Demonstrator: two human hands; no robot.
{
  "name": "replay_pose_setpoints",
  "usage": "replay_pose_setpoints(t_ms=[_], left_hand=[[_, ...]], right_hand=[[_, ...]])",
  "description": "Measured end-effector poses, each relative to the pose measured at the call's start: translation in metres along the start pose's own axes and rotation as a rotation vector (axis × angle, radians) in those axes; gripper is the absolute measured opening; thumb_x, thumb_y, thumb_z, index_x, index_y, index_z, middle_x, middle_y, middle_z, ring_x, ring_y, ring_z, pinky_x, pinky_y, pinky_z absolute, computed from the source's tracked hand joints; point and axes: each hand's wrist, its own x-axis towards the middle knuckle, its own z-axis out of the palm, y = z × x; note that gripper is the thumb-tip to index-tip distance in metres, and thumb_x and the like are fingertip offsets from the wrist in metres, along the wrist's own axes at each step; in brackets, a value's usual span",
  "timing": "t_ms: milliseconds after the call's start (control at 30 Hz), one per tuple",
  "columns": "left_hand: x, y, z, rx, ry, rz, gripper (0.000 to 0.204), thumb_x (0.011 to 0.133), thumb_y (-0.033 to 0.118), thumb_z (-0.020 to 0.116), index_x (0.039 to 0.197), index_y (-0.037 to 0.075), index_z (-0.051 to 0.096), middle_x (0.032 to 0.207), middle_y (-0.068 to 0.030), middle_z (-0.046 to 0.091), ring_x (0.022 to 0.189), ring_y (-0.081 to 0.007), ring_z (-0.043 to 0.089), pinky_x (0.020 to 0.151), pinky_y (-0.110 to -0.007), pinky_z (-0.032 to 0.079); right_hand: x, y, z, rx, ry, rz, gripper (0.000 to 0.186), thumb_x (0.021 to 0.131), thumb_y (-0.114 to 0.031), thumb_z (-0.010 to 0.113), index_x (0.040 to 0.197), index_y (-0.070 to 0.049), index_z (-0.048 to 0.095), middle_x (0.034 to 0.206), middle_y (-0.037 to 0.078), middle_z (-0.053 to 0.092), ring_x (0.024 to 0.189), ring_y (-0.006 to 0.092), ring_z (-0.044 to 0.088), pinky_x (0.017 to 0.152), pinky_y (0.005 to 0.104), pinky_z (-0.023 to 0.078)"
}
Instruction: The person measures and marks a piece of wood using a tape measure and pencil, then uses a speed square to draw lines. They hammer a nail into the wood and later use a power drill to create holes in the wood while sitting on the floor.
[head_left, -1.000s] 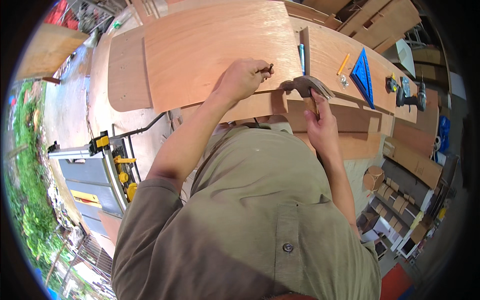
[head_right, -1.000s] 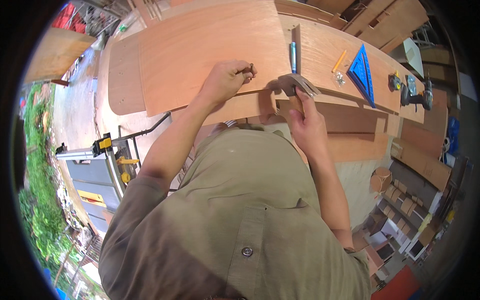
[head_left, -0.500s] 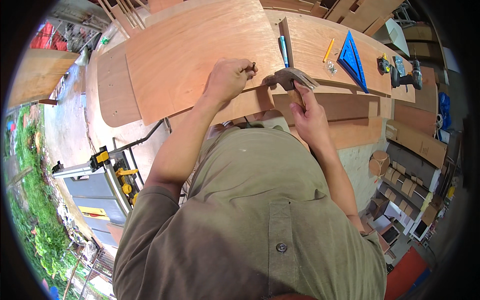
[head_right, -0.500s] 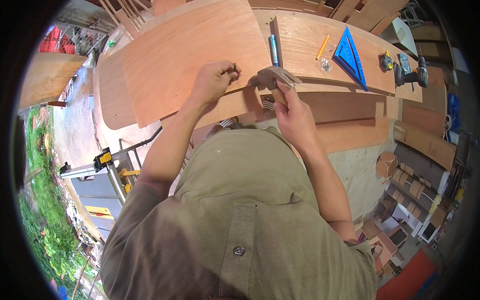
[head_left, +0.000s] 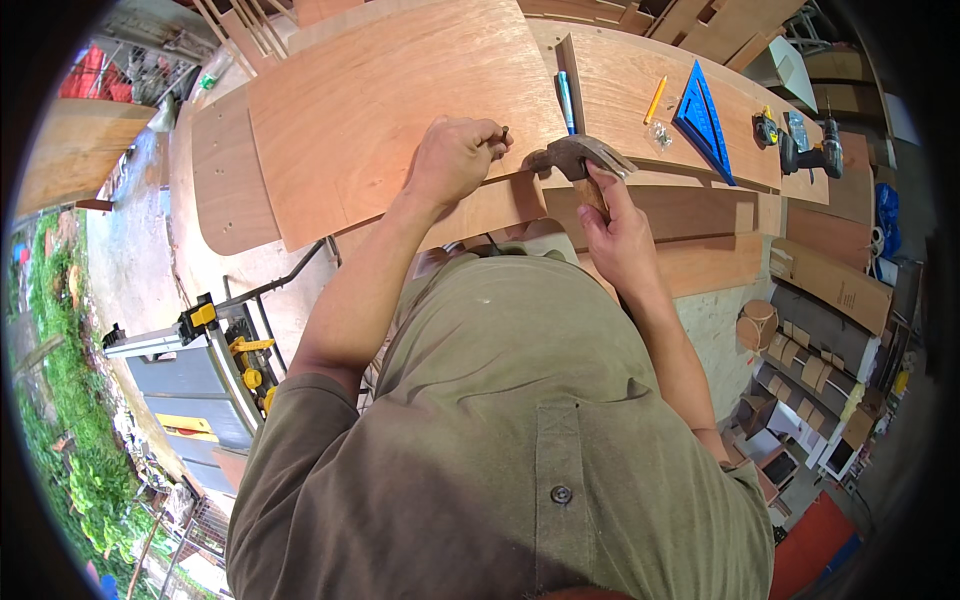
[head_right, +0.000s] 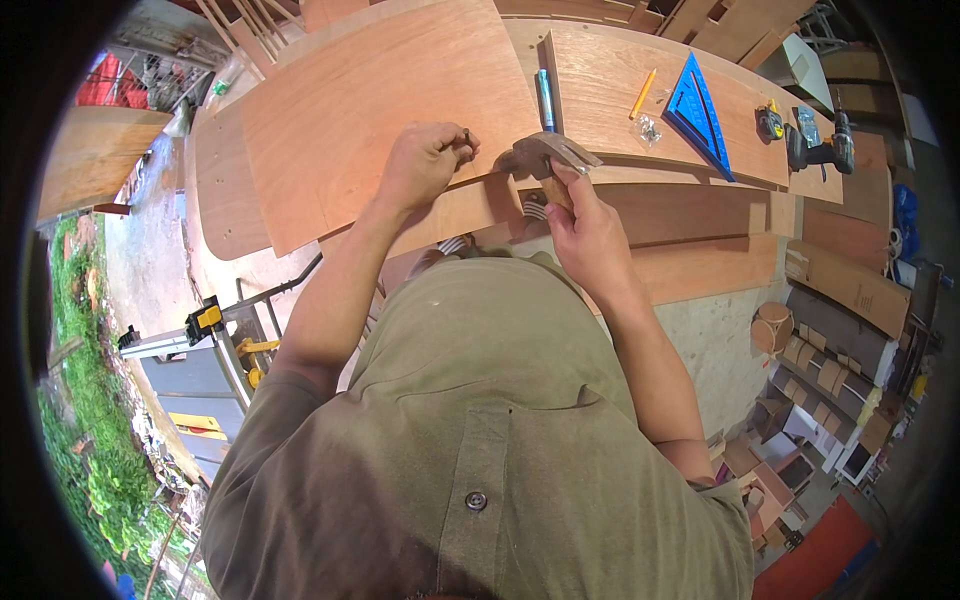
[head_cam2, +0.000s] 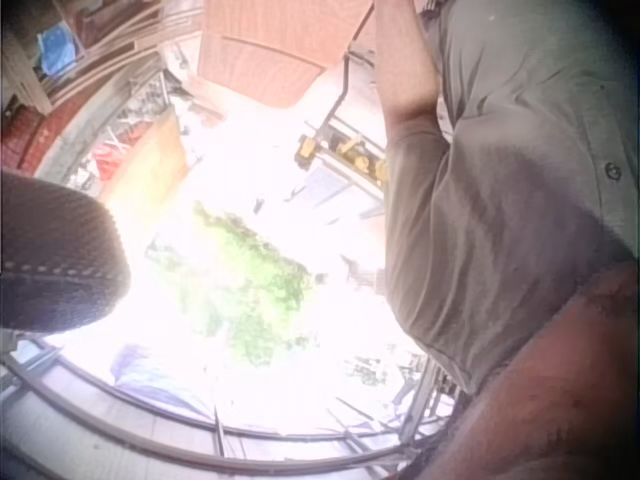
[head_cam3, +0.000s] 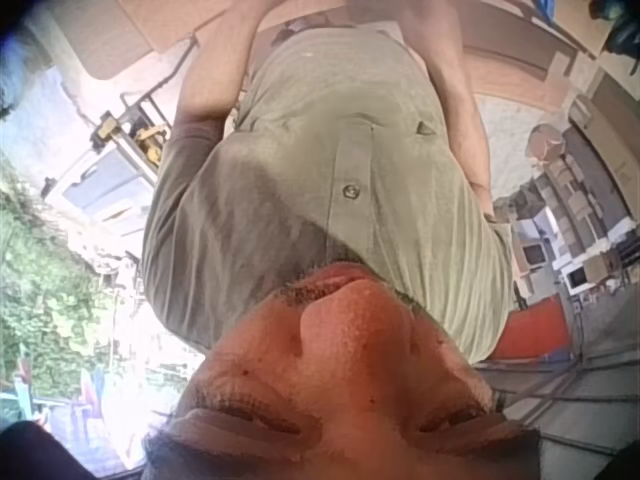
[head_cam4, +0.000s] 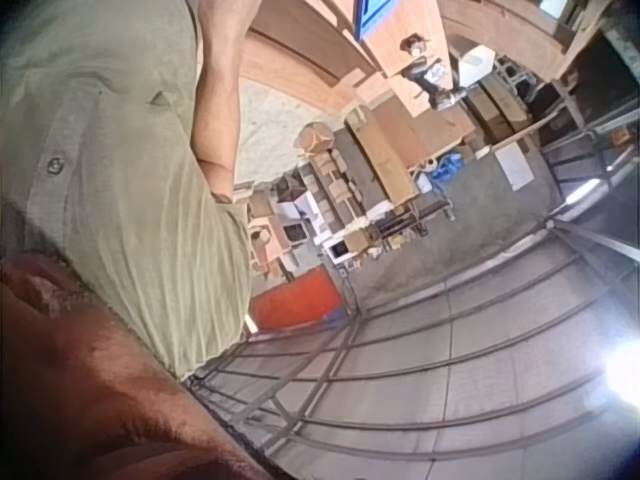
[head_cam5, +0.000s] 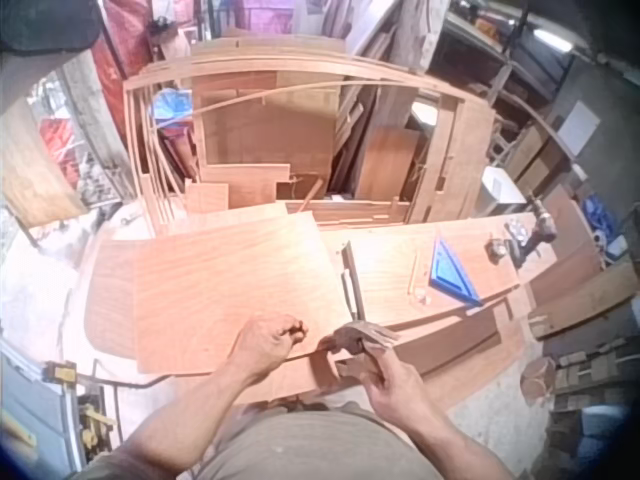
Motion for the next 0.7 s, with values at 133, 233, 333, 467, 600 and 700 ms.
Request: replay_pose_setpoints(t_ms=[133,233,333,467,600,700], left_hand=[[0.000,0.000,0.000,-0.011,0.002,0.002,0.009,0.092,0.012,0.069,0.092,0.007,0.076,0.087,-0.0087,0.076,0.080,-0.0244,0.069,0.088,-0.036,0.047],[0.000,0.001,0.001,-0.018,0.018,0.035,0.007,0.090,0.006,0.067,0.089,0.003,0.074,0.084,-0.0097,0.075,0.075,-0.0214,0.067,0.080,-0.034,0.049],[0.000,0.002,0.001,-0.034,0.046,0.096,0.006,0.088,-0.006,0.064,0.084,-0.006,0.069,0.078,-0.0129,0.073,0.065,-0.0164,0.065,0.063,-0.031,0.053],[0.000,0.003,0.000,0.014,0.053,0.147,0.004,0.086,-0.004,0.067,0.084,-0.004,0.070,0.079,-0.0149,0.073,0.066,-0.0208,0.067,0.062,-0.033,0.053],[-0.001,0.002,-0.001,0.109,0.069,0.193,0.001,0.083,-0.001,0.071,0.083,0.000,0.072,0.079,-0.0154,0.072,0.067,-0.0276,0.069,0.063,-0.037,0.053],[-0.001,0.000,-0.002,0.132,0.057,0.218,0.005,0.087,0.011,0.072,0.087,0.009,0.077,0.077,-0.0104,0.072,0.072,-0.0269,0.069,0.071,-0.038,0.050]], right_hand=[[0.000,-0.001,0.000,-0.007,0.012,-0.018,0.049,0.095,-0.006,0.063,0.142,-0.008,0.050,0.106,0.030,0.069,0.101,0.0464,0.069,0.083,0.0477,0.054],[0.000,-0.001,0.000,-0.009,0.008,0.002,0.048,0.095,-0.006,0.062,0.142,-0.008,0.050,0.107,0.030,0.069,0.102,0.0463,0.069,0.083,0.0476,0.054],[-0.001,-0.001,0.000,0.009,0.014,-0.009,0.048,0.095,-0.006,0.062,0.142,-0.008,0.050,0.107,0.030,0.069,0.102,0.0465,0.069,0.083,0.0476,0.054],[0.000,-0.001,0.000,-0.004,0.008,0.006,0.048,0.095,-0.006,0.062,0.142,-0.008,0.050,0.107,0.031,0.069,0.102,0.0470,0.068,0.083,0.0479,0.054],[0.002,-0.012,-0.003,-0.014,-0.017,0.057,0.049,0.094,-0.006,0.063,0.141,-0.008,0.051,0.104,0.030,0.069,0.099,0.0463,0.068,0.081,0.0486,0.054],[0.004,-0.033,-0.014,-0.082,-0.039,0.074,0.048,0.093,-0.006,0.065,0.140,-0.009,0.054,0.102,0.027,0.069,0.094,0.0439,0.069,0.079,0.0485,0.054]])
